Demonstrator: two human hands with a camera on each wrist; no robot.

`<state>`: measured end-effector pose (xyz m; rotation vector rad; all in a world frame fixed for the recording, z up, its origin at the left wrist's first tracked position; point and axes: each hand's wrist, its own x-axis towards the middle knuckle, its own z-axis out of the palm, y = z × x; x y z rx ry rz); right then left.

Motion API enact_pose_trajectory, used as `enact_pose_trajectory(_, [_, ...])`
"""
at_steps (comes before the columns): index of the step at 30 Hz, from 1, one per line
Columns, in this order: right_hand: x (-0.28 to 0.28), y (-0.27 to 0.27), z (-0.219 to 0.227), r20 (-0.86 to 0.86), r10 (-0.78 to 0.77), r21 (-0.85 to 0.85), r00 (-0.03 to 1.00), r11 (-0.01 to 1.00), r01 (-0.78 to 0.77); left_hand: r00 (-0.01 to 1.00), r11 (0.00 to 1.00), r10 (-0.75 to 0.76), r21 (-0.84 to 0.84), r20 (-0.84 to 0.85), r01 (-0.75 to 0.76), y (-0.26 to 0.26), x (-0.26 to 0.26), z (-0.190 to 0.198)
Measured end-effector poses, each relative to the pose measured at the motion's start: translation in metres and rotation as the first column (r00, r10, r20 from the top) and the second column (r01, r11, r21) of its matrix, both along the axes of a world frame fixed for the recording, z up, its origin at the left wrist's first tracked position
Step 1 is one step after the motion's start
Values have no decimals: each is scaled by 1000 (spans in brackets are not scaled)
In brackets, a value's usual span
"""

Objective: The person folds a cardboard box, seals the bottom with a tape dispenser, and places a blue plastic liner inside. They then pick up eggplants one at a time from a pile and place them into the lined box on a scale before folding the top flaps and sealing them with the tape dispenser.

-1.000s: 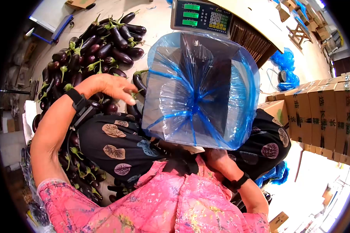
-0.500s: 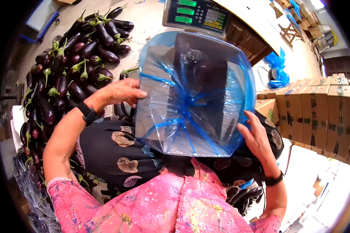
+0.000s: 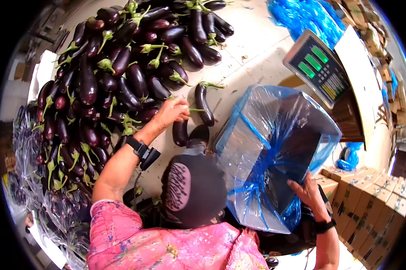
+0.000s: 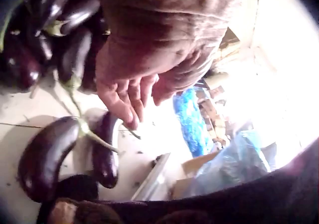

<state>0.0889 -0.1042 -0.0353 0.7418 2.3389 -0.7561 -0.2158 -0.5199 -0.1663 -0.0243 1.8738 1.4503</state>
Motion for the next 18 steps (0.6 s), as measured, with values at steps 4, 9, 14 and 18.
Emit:
enact_pose_trajectory(4, [-35,-18,57,155,375,327,914,854,-406,874,942,-69,-319,-482,-102,-38,7,-106])
enact_pose_trajectory(9, [-76,-39,82,105,252,93,962,961,-262,783,806,-147,-532,-605,-259,-18,28,-141])
enact_pose_trajectory(14, [-91,-18,-13,-80,521,122,850,852,-510,964,757,2,-629,-266,-175,-6,44,-162])
enact_pose_trajectory(18, [-100,-8,-97,-111,577,74,809,817,-572,923,752,-75,-629,-377,-197,-30,44,-139])
